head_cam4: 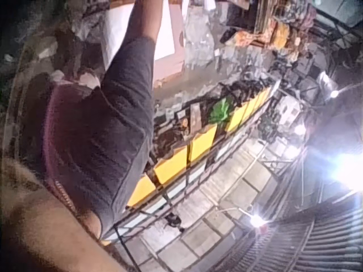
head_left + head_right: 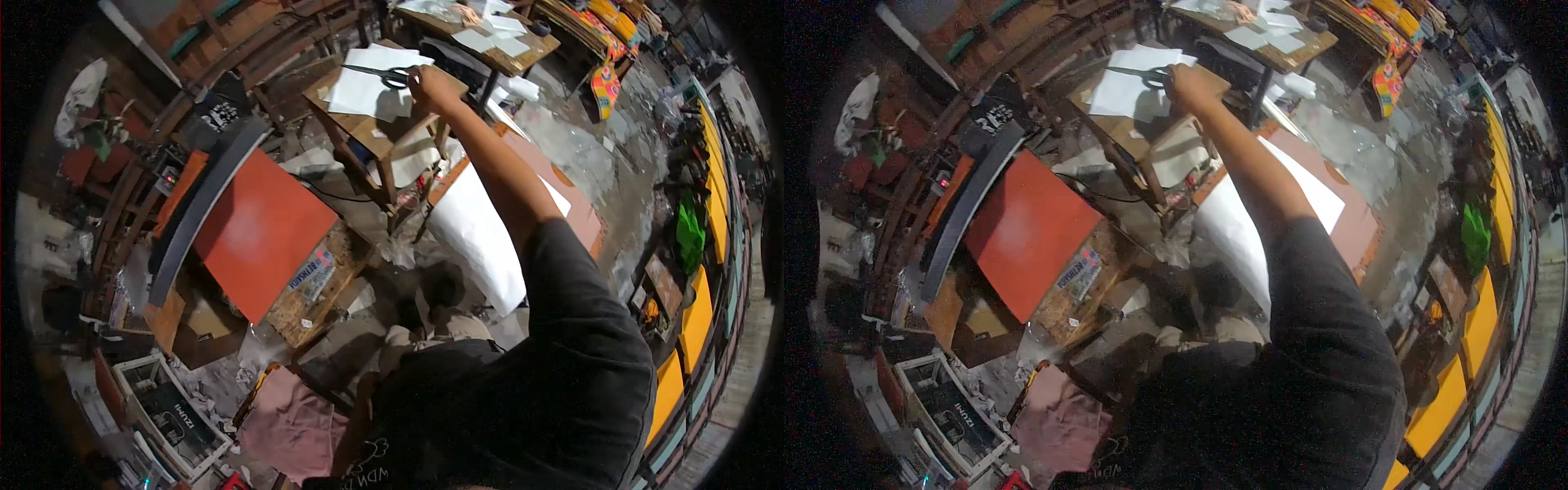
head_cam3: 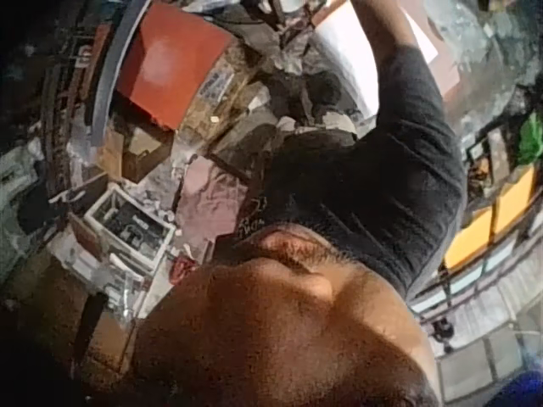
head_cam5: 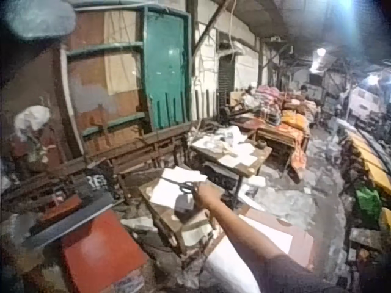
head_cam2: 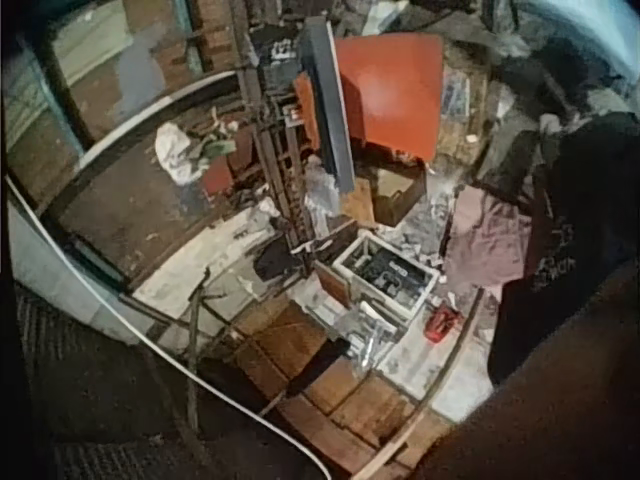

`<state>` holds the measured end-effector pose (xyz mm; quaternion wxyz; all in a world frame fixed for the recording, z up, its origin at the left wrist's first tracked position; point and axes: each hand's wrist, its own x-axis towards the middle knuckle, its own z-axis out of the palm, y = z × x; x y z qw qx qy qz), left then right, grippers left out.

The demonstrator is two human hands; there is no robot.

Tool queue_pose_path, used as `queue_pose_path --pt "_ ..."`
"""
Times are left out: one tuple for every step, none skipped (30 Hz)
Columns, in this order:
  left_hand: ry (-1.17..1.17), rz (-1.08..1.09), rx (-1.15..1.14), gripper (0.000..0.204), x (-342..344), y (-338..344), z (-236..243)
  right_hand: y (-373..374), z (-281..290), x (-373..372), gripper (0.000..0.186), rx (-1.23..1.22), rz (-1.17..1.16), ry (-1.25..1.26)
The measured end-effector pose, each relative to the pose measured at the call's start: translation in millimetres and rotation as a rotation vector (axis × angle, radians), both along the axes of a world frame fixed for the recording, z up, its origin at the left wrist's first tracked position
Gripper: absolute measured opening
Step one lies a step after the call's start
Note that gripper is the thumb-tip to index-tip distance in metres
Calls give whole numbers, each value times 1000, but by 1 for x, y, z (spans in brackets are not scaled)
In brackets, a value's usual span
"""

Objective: The person prepares a piece of pink fabric with a bunny design on a wooden table. They place a white paper sheet over the fabric, smooth it down, and wipe the surface with a cloth. The person then uses scissors to cut the white paper along the edges of the fabric design.

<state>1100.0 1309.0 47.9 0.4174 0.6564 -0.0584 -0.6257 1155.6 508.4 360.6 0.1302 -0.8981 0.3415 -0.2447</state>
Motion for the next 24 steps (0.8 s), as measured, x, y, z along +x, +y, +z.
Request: queue_pose_path --pt "5 32 11 26 -9 6 3 -11 4 31 24 66 1 102" --pt "13 35 18 26 -10 6 6 -25 2 34 26 -68 -12 84" --pt "18 69 33 26 -17 14 10 -22 8 50 28 -30 -44 269" --pt "25 97 42 26 -24 20 12 -17 9 60 28 -36 -66 287" --pt "30 111 53 26 -27 24 14 -16 6 63 28 -41 -94 311" --pt "37 125 63 26 -29 28 16 -19 7 65 29 -76 -81 340" --pt "44 143 70 26 -34 30 18 -17 10 67 28 -90 -114 342" --pt "48 157 77 26 -37 32 20 -20 10 69 28 -144 -94 359" --pt "53 168 80 26 -38 33 20 -21 12 71 27 -197 -77 376" --pt "55 179 83 26 -40 35 22 -18 15 74 26 -169 -99 405" --pt "57 188 85 27 -40 35 23 -16 17 76 26 -135 -86 434" --pt "58 193 89 27 -41 34 23 -13 19 76 26 -102 -76 463" --pt "54 194 89 27 -37 32 24 -13 25 75 26 -68 -75 484" --pt "49 193 87 27 -33 30 25 -4 34 73 26 -82 -84 500" --pt "45 186 85 27 -29 27 25 -8 30 75 28 -116 -99 506" --pt "39 177 77 27 -25 24 25 -10 32 71 29 -125 -73 482" --pt "35 163 70 27 -18 19 25 -12 34 63 31 -135 -50 458" --pt "24 143 59 28 -8 16 26 -17 39 52 33 -121 -70 431" --pt "14 160 62 28 -7 17 28 1 58 55 36 -104 -52 408" --pt "-1 166 52 28 -3 16 28 14 72 49 39 -88 -47 390" --pt "-8 142 34 28 3 11 26 5 72 30 41 -98 -117 309" --pt "-20 125 20 29 8 11 23 1 72 13 43 -139 -161 241" --pt "-26 131 8 29 9 11 19 10 75 -8 43 -251 -139 131" --pt "-17 128 -4 29 10 11 15 10 77 -43 43 -195 -110 52"
